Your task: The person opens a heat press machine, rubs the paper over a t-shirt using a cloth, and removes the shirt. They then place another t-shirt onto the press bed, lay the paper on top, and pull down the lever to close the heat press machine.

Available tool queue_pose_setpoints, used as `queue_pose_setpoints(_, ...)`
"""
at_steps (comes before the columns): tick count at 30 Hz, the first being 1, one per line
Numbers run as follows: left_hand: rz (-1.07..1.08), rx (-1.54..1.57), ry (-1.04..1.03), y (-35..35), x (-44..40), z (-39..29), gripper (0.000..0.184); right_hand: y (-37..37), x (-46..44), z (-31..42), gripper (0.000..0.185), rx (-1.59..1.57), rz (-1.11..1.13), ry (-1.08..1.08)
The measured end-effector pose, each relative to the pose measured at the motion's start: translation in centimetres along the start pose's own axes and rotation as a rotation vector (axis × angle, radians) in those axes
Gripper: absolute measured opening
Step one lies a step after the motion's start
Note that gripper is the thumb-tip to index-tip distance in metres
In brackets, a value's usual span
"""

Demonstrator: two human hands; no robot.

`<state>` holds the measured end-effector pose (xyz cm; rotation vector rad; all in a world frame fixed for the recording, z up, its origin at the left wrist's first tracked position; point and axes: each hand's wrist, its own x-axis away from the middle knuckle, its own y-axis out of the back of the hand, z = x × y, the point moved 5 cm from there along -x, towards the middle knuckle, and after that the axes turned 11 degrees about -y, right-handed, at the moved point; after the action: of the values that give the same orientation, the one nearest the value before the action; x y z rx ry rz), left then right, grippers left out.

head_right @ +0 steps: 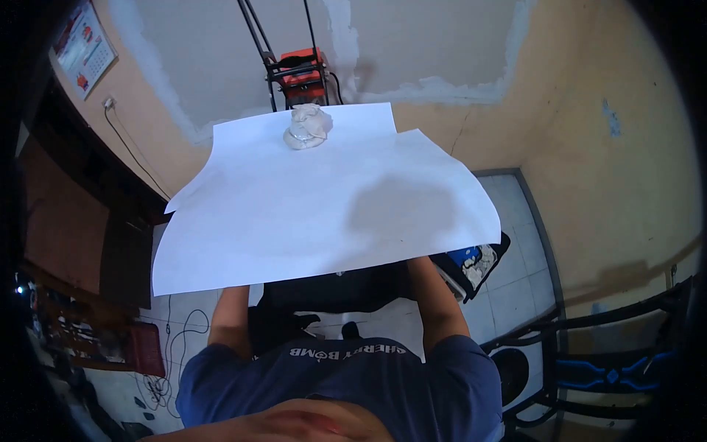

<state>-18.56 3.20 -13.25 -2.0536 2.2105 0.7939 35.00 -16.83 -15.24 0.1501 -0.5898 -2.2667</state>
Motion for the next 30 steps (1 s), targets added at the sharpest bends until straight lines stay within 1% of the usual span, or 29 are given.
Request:
queue_pose_setpoints(1,0.017,-0.033,0.018,0.9,1.6,0.7,0.061,-0.3,-0.2,-1.0,0.082,0.014,0.019,-0.044)
queue_pose_setpoints(3,0.045,-0.100,0.041,-3.2,2.8,-0.4,0.063,-1.8,-0.2,-2.4,0.083,0.035,0.054,-0.121)
queue_pose_setpoints(4,0.056,-0.132,0.051,-4.6,3.8,-0.7,0.063,-2.3,1.3,-4.3,0.083,0.045,0.072,-0.157)
queue_pose_setpoints(6,0.085,-0.197,0.078,-5.2,5.3,-0.6,0.065,-2.7,2.7,-7.0,0.084,0.070,0.112,-0.238)
queue_pose_setpoints(7,0.109,-0.286,0.313,-4.6,6.1,-2.6,0.088,-1.3,4.9,-4.9,0.085,-0.002,0.099,-0.253)
queue_pose_setpoints(8,0.172,-0.310,0.447,-4.4,6.8,-4.3,0.095,0.0,6.5,-2.6,0.082,0.099,0.070,-0.297)
queue_pose_setpoints(10,0.082,-0.424,0.472,-4.1,7.3,-4.3,0.084,1.2,7.9,0.0,0.081,0.228,0.007,-0.317)
queue_pose_setpoints(11,0.099,-0.378,0.447,-4.0,7.7,-4.9,0.087,1.3,8.4,-0.2,0.082,0.210,0.049,-0.348)
queue_pose_setpoints(12,0.092,-0.400,0.427,-3.8,8.2,-5.6,0.086,1.5,9.1,0.0,0.084,0.204,0.041,-0.309)
queue_pose_setpoints(14,0.106,-0.450,0.452,-3.3,9.6,-6.0,0.086,2.2,11.0,0.1,0.083,0.169,0.006,-0.285)
queue_pose_setpoints(16,0.074,-0.431,0.447,-2.9,11.2,-6.3,0.085,2.3,12.4,-1.2,0.073,0.145,-0.066,-0.235)
queue_pose_setpoints(17,0.083,-0.462,0.464,-2.5,12.2,-6.8,0.085,2.8,13.5,-1.1,0.067,0.020,0.014,-0.252)
queue_pose_setpoints(18,0.093,-0.496,0.485,-2.0,13.5,-7.2,0.085,3.3,14.5,-0.8,0.067,0.030,0.022,-0.239)
queue_pose_setpoints(20,0.077,-0.498,0.498,-1.3,15.4,-7.7,0.085,3.7,16.4,-1.9,0.064,-0.059,0.092,-0.324)
queue_pose_setpoints(21,0.085,-0.482,0.479,-1.0,16.3,-8.0,0.084,4.0,17.4,-2.1,0.064,-0.065,0.037,-0.300)
queue_pose_setpoints(25,0.055,-0.476,0.481,0.7,20.4,-9.5,0.080,5.3,21.4,-3.4,0.065,-0.026,0.061,-0.328)
queue_pose_setpoints(26,0.048,-0.468,0.461,1.0,21.2,-9.9,0.080,5.6,22.2,-3.7,0.066,-0.033,0.043,-0.287)
queue_pose_setpoints(27,-0.020,-0.450,0.411,1.5,22.1,-10.3,0.080,5.7,23.1,-4.0,0.067,-0.036,0.020,-0.247)
queue_pose_setpoints(28,-0.029,-0.452,0.409,1.9,22.9,-10.7,0.080,5.8,23.9,-4.4,0.067,-0.040,0.025,-0.240)
queue_pose_setpoints(30,-0.025,-0.545,0.475,2.6,24.6,-11.4,0.081,6.2,25.3,-5.5,0.067,0.029,0.014,-0.269)
